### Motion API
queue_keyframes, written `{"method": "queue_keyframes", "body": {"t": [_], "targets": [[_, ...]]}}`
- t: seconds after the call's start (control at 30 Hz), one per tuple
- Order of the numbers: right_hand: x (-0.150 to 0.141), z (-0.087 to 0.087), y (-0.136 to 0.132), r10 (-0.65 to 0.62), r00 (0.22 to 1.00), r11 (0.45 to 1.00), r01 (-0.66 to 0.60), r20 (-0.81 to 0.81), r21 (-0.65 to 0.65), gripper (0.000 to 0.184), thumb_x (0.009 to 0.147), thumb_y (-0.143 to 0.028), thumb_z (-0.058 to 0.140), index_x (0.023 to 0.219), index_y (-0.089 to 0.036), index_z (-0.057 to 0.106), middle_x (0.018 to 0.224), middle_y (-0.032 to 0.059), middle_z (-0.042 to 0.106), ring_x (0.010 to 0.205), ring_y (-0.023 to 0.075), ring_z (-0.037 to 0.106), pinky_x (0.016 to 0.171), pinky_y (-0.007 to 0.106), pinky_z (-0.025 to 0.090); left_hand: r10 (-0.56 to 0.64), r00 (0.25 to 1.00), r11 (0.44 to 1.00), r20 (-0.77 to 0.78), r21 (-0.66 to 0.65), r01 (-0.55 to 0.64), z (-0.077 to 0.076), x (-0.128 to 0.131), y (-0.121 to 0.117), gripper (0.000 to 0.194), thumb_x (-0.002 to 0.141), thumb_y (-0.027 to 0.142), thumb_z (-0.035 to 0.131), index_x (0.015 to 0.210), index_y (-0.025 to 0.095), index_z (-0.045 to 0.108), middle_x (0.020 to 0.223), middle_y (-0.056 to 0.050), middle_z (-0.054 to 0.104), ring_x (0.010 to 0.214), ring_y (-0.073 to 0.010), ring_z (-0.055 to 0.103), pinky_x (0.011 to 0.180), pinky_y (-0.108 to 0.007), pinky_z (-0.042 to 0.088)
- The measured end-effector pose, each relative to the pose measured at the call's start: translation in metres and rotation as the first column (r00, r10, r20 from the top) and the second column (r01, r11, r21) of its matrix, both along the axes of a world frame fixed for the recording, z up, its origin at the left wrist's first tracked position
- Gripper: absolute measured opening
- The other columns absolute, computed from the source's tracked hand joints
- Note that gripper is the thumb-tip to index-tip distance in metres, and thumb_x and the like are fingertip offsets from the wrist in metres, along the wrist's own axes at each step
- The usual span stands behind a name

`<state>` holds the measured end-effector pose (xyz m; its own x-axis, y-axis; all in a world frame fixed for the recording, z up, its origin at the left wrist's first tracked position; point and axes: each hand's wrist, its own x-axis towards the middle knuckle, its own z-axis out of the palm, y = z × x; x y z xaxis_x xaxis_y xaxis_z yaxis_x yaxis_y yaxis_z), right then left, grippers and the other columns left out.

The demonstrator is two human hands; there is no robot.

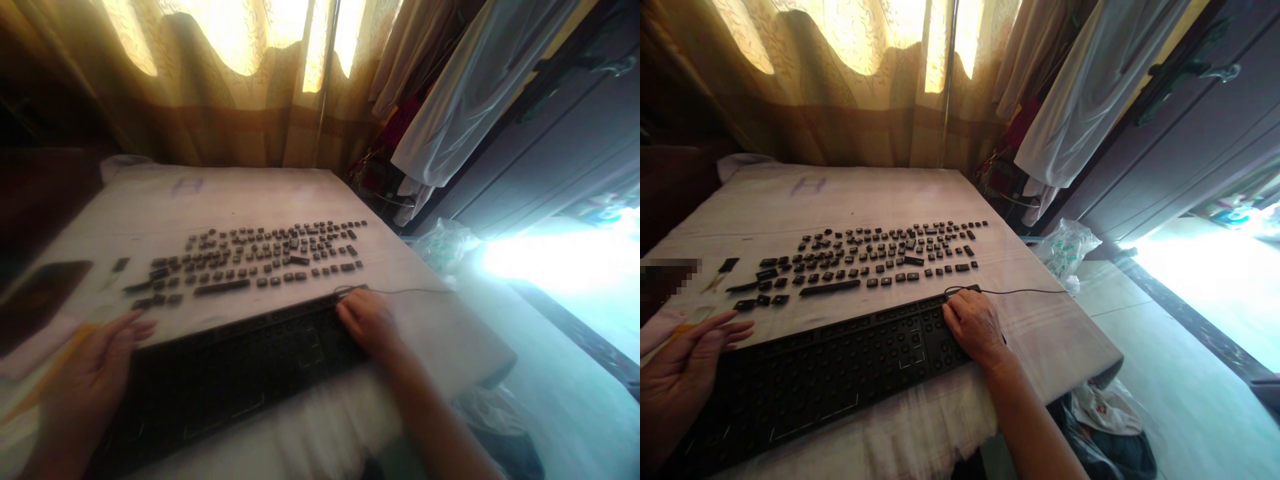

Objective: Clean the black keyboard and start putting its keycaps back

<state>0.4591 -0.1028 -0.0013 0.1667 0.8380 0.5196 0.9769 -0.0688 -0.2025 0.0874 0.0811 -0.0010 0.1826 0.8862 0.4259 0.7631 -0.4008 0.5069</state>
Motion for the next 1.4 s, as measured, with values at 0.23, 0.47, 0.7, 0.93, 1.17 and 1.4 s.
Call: {"method": "queue_keyframes", "body": {"t": [0.23, 0.47, 0.7, 0.93, 1.17, 1.4], "targets": [[0.0, 0.0, 0.002, 0.012, 0.999, 1.0, -0.012, -0.043, 0.007, 0.036, 0.098, -0.027, 0.048, 0.063, -0.022, 0.052, 0.066, 0.0023, 0.057, 0.062, 0.0173, 0.053, 0.061, 0.03, 0.038, 0.02, 0.993, 0.996, 0.114, -0.092, -0.009, 0.006, 0.003, -0.006, 0.042, 0.091, 0.054, 0.046, 0.117, 0.029, 0.067, 0.097, 0.0, 0.077, 0.109, -0.0293, 0.069, 0.103, -0.045, 0.049], [0.002, -0.001, 0.0, 0.016, 0.996, 1.0, -0.016, -0.092, -0.003, 0.033, 0.098, -0.025, 0.05, 0.065, -0.022, 0.054, 0.068, 0.0027, 0.058, 0.063, 0.0173, 0.053, 0.061, 0.029, 0.039, 0.003, 0.994, 0.993, 0.113, -0.117, 0.01, 0.009, 0.005, -0.007, 0.046, 0.091, 0.055, 0.044, 0.119, 0.026, 0.066, 0.099, -0.002, 0.077, 0.107, -0.0286, 0.07, 0.103, -0.044, 0.05], [0.003, -0.004, -0.004, 0.021, 0.996, 0.999, -0.024, -0.083, -0.036, 0.026, 0.097, -0.02, 0.047, 0.074, -0.021, 0.058, 0.075, 0.0053, 0.062, 0.07, 0.0197, 0.056, 0.067, 0.031, 0.042, -0.047, 0.988, 0.985, 0.144, -0.156, 0.07, -0.001, -0.003, 0.003, 0.051, 0.089, 0.06, 0.044, 0.121, 0.025, 0.064, 0.1, -0.005, 0.076, 0.108, -0.029, 0.069, 0.107, -0.05, 0.047], [0.003, -0.002, -0.004, 0.031, 0.996, 0.996, -0.038, -0.09, -0.079, 0.023, 0.096, -0.017, 0.047, 0.08, -0.02, 0.062, 0.079, 0.0073, 0.064, 0.074, 0.0222, 0.058, 0.07, 0.034, 0.044, -0.061, 0.99, 0.986, 0.125, -0.148, 0.08, 0.002, -0.003, 0.0, 0.053, 0.091, 0.062, 0.042, 0.123, 0.025, 0.064, 0.102, -0.005, 0.076, 0.11, -0.0289, 0.068, 0.107, -0.05, 0.047], [0.006, 0.002, -0.006, -0.004, 0.981, 0.999, -0.005, -0.193, -0.047, 0.021, 0.098, -0.023, 0.048, 0.082, -0.022, 0.061, 0.08, 0.0047, 0.066, 0.075, 0.0198, 0.062, 0.071, 0.032, 0.047, -0.058, 0.989, 0.984, 0.133, -0.157, 0.079, 0.001, -0.004, 0.002, 0.052, 0.091, 0.061, 0.043, 0.124, 0.026, 0.063, 0.102, -0.004, 0.076, 0.109, -0.0273, 0.068, 0.107, -0.049, 0.046], [-0.008, 0.003, -0.001, 0.049, 0.956, 0.999, -0.04, -0.289, 0.038, 0.02, 0.098, -0.023, 0.049, 0.082, -0.022, 0.062, 0.081, 0.0045, 0.066, 0.079, 0.0206, 0.062, 0.073, 0.032, 0.047, -0.068, 0.99, 0.985, 0.125, -0.146, 0.086, 0.002, -0.003, 0.0, 0.051, 0.091, 0.06, 0.043, 0.122, 0.026, 0.064, 0.099, -0.005, 0.076, 0.107, -0.0282, 0.069, 0.106, -0.05, 0.047]]}}
